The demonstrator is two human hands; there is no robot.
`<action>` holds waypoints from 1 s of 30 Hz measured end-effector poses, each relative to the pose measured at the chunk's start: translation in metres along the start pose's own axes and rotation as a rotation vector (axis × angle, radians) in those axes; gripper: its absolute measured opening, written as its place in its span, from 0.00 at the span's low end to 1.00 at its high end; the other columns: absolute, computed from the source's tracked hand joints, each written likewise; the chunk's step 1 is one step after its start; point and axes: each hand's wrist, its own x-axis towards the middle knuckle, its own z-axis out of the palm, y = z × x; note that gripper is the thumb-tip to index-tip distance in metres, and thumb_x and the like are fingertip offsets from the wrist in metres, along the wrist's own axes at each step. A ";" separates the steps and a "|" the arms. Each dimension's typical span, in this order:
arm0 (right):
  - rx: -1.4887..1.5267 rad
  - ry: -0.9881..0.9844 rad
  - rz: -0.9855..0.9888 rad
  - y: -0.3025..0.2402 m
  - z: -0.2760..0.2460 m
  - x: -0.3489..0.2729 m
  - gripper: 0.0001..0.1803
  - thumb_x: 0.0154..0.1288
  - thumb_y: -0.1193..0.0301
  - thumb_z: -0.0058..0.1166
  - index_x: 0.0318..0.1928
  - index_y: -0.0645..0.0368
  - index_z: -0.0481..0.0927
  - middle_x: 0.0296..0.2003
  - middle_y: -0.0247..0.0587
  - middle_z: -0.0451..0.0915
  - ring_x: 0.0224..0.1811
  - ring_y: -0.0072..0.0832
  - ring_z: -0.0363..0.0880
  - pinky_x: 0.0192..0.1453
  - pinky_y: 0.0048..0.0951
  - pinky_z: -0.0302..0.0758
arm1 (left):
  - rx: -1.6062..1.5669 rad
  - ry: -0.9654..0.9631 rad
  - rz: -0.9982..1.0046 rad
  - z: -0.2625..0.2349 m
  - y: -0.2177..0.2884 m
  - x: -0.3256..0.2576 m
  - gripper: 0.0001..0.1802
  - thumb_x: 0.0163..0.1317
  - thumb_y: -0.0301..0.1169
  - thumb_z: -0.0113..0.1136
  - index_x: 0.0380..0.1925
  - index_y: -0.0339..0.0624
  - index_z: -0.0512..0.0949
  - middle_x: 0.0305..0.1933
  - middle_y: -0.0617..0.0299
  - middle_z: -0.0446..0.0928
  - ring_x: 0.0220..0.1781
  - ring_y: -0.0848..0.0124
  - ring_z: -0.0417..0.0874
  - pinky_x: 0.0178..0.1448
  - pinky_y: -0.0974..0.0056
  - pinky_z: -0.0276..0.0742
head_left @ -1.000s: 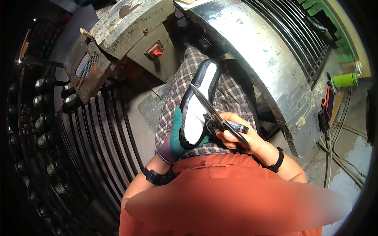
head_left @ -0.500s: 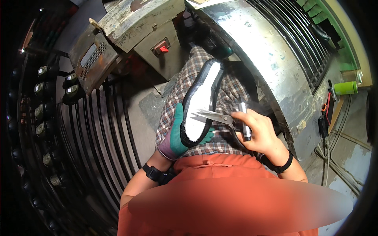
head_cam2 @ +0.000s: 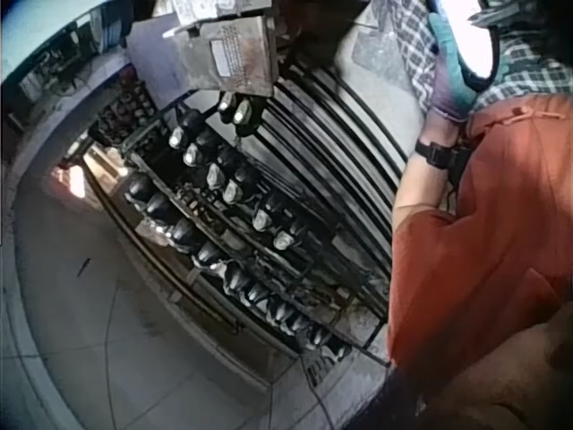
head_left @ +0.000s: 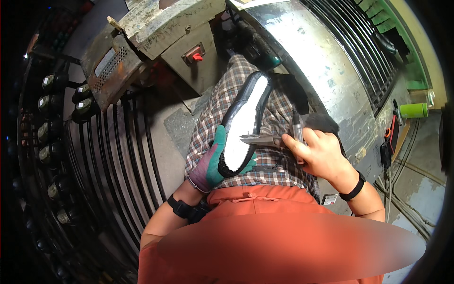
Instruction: Trim excess material from the soles of shoes and place them on a rack.
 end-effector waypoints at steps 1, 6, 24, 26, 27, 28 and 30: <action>0.165 -0.013 0.059 0.002 0.007 0.002 0.32 0.43 0.73 0.66 0.55 0.47 0.78 0.29 0.36 0.70 0.26 0.33 0.76 0.26 0.33 0.74 | 0.001 0.000 0.004 0.001 0.000 -0.001 0.41 0.71 0.65 0.35 0.69 0.45 0.63 0.60 0.55 0.75 0.56 0.62 0.80 0.61 0.53 0.78; 0.887 0.048 0.224 -0.004 0.041 0.008 0.24 0.50 0.73 0.64 0.52 0.52 0.79 0.36 0.41 0.80 0.36 0.41 0.82 0.38 0.37 0.78 | 0.081 0.118 0.037 0.026 0.003 -0.006 0.44 0.68 0.68 0.37 0.70 0.45 0.63 0.60 0.54 0.76 0.56 0.60 0.81 0.60 0.52 0.79; 0.220 0.069 0.060 -0.025 0.033 -0.008 0.33 0.41 0.71 0.67 0.55 0.48 0.79 0.28 0.36 0.69 0.23 0.32 0.74 0.23 0.31 0.73 | 0.114 0.091 0.065 0.023 0.004 -0.006 0.47 0.64 0.72 0.36 0.71 0.50 0.61 0.64 0.60 0.72 0.61 0.64 0.77 0.60 0.52 0.78; 0.428 0.131 0.170 -0.036 0.048 -0.005 0.29 0.46 0.70 0.68 0.54 0.50 0.80 0.28 0.37 0.70 0.24 0.33 0.76 0.24 0.35 0.74 | 0.044 0.056 0.089 0.023 0.003 -0.006 0.48 0.64 0.73 0.35 0.71 0.50 0.61 0.65 0.60 0.72 0.61 0.63 0.77 0.61 0.51 0.76; 0.480 0.040 0.248 -0.040 0.046 -0.003 0.26 0.50 0.73 0.66 0.53 0.53 0.80 0.31 0.39 0.75 0.29 0.37 0.80 0.33 0.34 0.79 | 0.043 0.061 0.091 0.020 0.003 -0.008 0.48 0.64 0.73 0.35 0.71 0.50 0.61 0.65 0.60 0.72 0.61 0.63 0.77 0.61 0.51 0.76; 0.697 0.123 0.302 -0.042 0.060 -0.001 0.25 0.52 0.75 0.63 0.54 0.55 0.79 0.35 0.41 0.77 0.34 0.35 0.81 0.39 0.31 0.80 | 0.032 0.070 0.065 0.017 0.003 -0.008 0.48 0.64 0.73 0.36 0.71 0.50 0.61 0.65 0.59 0.72 0.62 0.63 0.77 0.62 0.51 0.76; 1.175 0.229 0.495 -0.041 0.070 0.010 0.24 0.59 0.83 0.53 0.57 0.58 0.77 0.47 0.41 0.80 0.50 0.29 0.80 0.55 0.25 0.76 | -0.036 0.061 0.040 0.021 0.002 -0.008 0.47 0.64 0.71 0.39 0.71 0.49 0.62 0.65 0.57 0.72 0.62 0.60 0.77 0.63 0.48 0.75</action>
